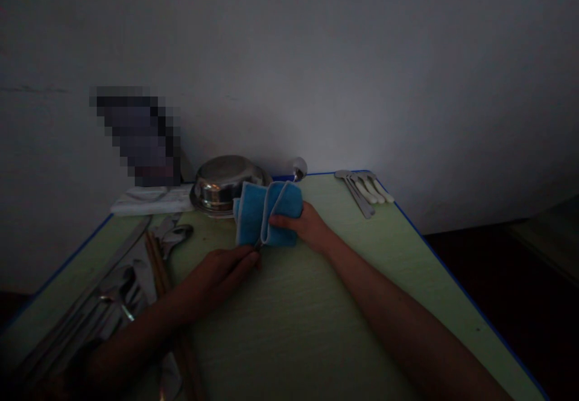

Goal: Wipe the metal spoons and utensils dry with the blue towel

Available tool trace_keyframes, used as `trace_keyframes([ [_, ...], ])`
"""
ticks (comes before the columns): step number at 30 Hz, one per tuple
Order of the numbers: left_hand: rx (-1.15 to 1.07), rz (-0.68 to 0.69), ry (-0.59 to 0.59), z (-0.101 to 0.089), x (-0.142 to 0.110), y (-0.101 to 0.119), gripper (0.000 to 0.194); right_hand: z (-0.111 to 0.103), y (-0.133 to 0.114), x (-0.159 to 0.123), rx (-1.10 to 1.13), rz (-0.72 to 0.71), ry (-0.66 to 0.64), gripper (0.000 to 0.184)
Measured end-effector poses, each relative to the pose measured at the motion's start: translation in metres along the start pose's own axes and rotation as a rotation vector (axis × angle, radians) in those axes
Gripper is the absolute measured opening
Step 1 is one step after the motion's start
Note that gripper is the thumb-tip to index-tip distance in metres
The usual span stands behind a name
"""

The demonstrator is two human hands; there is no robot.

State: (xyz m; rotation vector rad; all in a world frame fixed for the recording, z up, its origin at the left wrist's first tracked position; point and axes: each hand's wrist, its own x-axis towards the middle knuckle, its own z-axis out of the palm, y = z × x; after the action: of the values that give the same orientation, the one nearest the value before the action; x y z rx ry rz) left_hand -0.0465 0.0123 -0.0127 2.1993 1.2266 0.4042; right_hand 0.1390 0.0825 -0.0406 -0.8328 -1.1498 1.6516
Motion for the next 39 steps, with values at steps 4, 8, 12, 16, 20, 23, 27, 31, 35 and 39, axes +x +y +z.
trace_keyframes([
  [4, 0.000, -0.006, 0.009, 0.0011, 0.0007, -0.0004, 0.030, -0.0010, -0.0052, -0.0024, -0.076, 0.011, -0.079, 0.041],
  [8, 0.008, -0.013, 0.013, 0.0019, 0.0009, -0.0012, 0.030, -0.0021, -0.0091, -0.0040, -0.229, -0.027, -0.178, 0.058],
  [12, 0.018, -0.020, 0.008, 0.0021, 0.0014, -0.0015, 0.030, 0.0000, -0.0099, -0.0046, -0.356, -0.095, -0.193, 0.069],
  [16, 0.027, -0.037, 0.014, 0.0014, 0.0018, -0.0006, 0.029, 0.0029, -0.0103, -0.0050, -0.419, -0.121, -0.170, 0.069],
  [20, 0.026, -0.041, 0.016, 0.0013, 0.0017, -0.0007, 0.030, 0.0041, -0.0108, -0.0060, -0.444, -0.129, -0.157, 0.068],
  [23, 0.029, -0.046, 0.015, 0.0018, 0.0020, -0.0014, 0.031, 0.0050, -0.0110, -0.0069, -0.450, -0.149, -0.168, 0.067],
  [27, 0.030, -0.052, 0.013, 0.0021, 0.0026, -0.0016, 0.033, 0.0059, -0.0107, -0.0075, -0.472, -0.171, -0.166, 0.066],
  [31, 0.030, -0.049, 0.018, 0.0016, 0.0029, -0.0014, 0.034, 0.0060, -0.0104, -0.0081, -0.421, -0.156, -0.158, 0.065],
  [35, 0.039, -0.038, 0.017, 0.0013, 0.0036, -0.0020, 0.034, 0.0066, -0.0089, -0.0077, -0.254, -0.048, -0.184, 0.045],
  [39, 0.057, -0.012, 0.000, 0.0023, 0.0040, -0.0040, 0.035, 0.0041, -0.0041, -0.0025, 0.012, 0.003, -0.040, 0.034],
])
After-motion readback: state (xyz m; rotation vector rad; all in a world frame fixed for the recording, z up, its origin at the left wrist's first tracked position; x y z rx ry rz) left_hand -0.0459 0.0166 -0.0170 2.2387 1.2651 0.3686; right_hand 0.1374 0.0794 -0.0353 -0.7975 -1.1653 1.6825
